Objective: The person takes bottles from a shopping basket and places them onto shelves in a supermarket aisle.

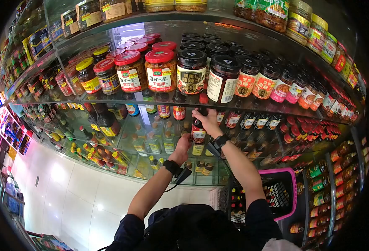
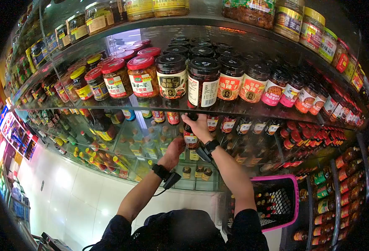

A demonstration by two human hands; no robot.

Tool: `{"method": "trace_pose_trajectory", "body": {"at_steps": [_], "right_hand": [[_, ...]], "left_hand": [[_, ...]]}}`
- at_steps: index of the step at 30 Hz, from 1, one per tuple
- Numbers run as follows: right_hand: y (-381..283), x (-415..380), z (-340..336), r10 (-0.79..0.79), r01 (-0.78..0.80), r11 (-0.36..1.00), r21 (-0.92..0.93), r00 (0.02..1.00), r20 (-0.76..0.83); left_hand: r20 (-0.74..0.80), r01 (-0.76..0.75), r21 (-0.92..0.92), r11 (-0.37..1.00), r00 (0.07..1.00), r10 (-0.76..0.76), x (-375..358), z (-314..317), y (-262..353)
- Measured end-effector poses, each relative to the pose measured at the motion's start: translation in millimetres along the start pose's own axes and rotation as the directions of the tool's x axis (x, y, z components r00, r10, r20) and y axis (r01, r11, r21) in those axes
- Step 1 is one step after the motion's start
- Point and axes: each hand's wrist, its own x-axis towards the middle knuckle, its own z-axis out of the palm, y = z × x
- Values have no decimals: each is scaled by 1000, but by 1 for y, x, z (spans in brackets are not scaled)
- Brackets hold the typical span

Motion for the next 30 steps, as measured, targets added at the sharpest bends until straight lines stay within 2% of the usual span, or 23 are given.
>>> {"method": "trace_pose_trajectory", "body": {"at_steps": [4,6,9,13,15,16,19,22,23,25,26,27,28,29,30], "right_hand": [[8,3,-1,-33,32,999,-8,998,-52],[9,3,0,-45,43,999,-16,994,-95],[-3,1,-1,15,-17,999,-32,998,-62],[1,1,1,16,-24,993,-118,998,-66],[9,4,5,-212,196,975,-107,961,-178],[4,3,6,-211,194,975,-108,961,-179],[-1,0,6,-204,197,979,-57,966,-160],[15,-3,3,-159,226,958,176,930,-331],[16,-5,2,-159,226,958,174,930,-331],[19,-10,-5,-98,219,948,230,892,-441],[28,-18,-12,-97,157,982,104,896,-434],[38,-25,-16,-98,157,982,102,895,-434],[48,-33,-21,83,10,978,210,900,-427],[52,-40,-23,260,-135,940,314,878,-401],[56,-47,-25,400,-299,902,310,848,-346]], "left_hand": [[70,-10,14,1000,997,9,23,-3,-9],[52,-9,-24,1000,999,10,33,-7,-16],[-19,-4,-47,999,1000,3,36,-1,-13],[-13,20,-38,999,1000,-21,34,1,-6],[-56,13,-50,999,998,-16,25,7,1],[-55,15,-50,999,998,-18,30,5,-3],[-41,-10,-56,998,999,8,38,0,-10],[-14,-15,-82,997,1000,14,37,-2,-6],[7,-5,-78,997,1000,6,37,-2,-2],[31,5,-74,997,1000,-3,33,1,4],[-15,5,-72,997,1000,-6,28,4,6],[-62,5,-71,997,998,-10,24,7,8],[-60,6,-72,997,998,-10,26,4,6],[-13,-25,-146,989,1000,23,31,-1,2],[31,-52,-222,974,998,60,36,-7,-3]]}}
